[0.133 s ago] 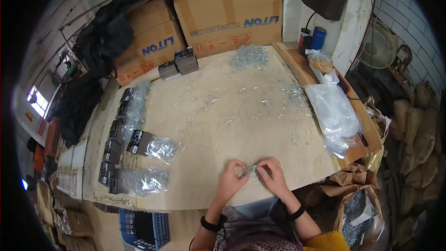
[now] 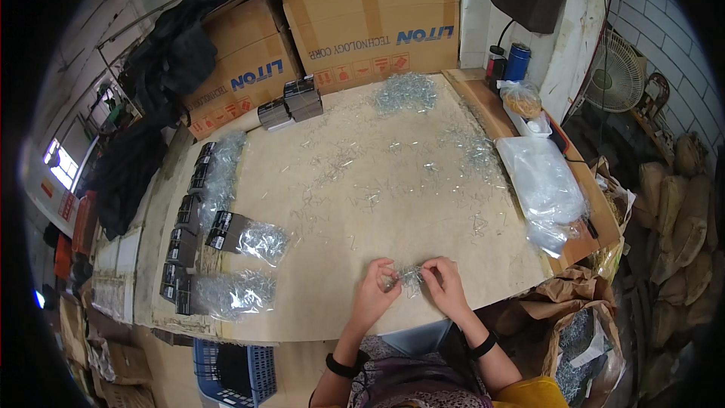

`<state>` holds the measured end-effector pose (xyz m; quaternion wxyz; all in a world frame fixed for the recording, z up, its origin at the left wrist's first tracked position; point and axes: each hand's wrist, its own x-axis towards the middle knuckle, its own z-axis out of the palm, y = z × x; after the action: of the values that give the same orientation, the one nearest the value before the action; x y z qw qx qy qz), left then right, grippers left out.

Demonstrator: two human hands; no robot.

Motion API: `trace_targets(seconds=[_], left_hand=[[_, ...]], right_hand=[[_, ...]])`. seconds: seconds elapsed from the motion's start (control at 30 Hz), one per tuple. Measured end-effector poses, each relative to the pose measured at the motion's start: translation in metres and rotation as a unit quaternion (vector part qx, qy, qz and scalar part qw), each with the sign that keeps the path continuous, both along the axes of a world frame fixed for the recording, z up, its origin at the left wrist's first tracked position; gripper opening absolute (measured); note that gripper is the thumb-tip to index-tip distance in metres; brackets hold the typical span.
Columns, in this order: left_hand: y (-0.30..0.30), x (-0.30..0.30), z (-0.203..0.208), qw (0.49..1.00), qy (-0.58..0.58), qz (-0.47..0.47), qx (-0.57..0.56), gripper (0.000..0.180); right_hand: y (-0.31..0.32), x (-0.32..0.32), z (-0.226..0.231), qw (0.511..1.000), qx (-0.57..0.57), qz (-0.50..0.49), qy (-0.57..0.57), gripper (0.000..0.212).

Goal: Gathering loose small metal components from a table and placing them into clear plastic bags for packaging.

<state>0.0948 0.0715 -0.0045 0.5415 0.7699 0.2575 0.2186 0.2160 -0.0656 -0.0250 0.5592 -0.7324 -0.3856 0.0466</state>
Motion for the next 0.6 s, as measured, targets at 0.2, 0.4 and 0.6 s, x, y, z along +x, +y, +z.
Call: trace_targets(seconds=[0.2,0.4,0.6], left_hand=[[-0.001,0.000,-0.014,0.997,0.055,-0.029,0.035,0.036],[-0.011,0.006,-0.015,0.992,-0.094,0.087,0.024,0.022],[-0.011,0.005,-0.015,0.988,-0.080,0.096,0.089,0.018]], right_hand=[[0.005,-0.008,0.018,0.997,-0.032,0.018,-0.074,0.017],[-0.001,0.001,0.003,0.998,-0.048,0.033,-0.035,0.019],[0.002,-0.006,0.007,0.996,0.004,-0.024,0.081,0.013]])
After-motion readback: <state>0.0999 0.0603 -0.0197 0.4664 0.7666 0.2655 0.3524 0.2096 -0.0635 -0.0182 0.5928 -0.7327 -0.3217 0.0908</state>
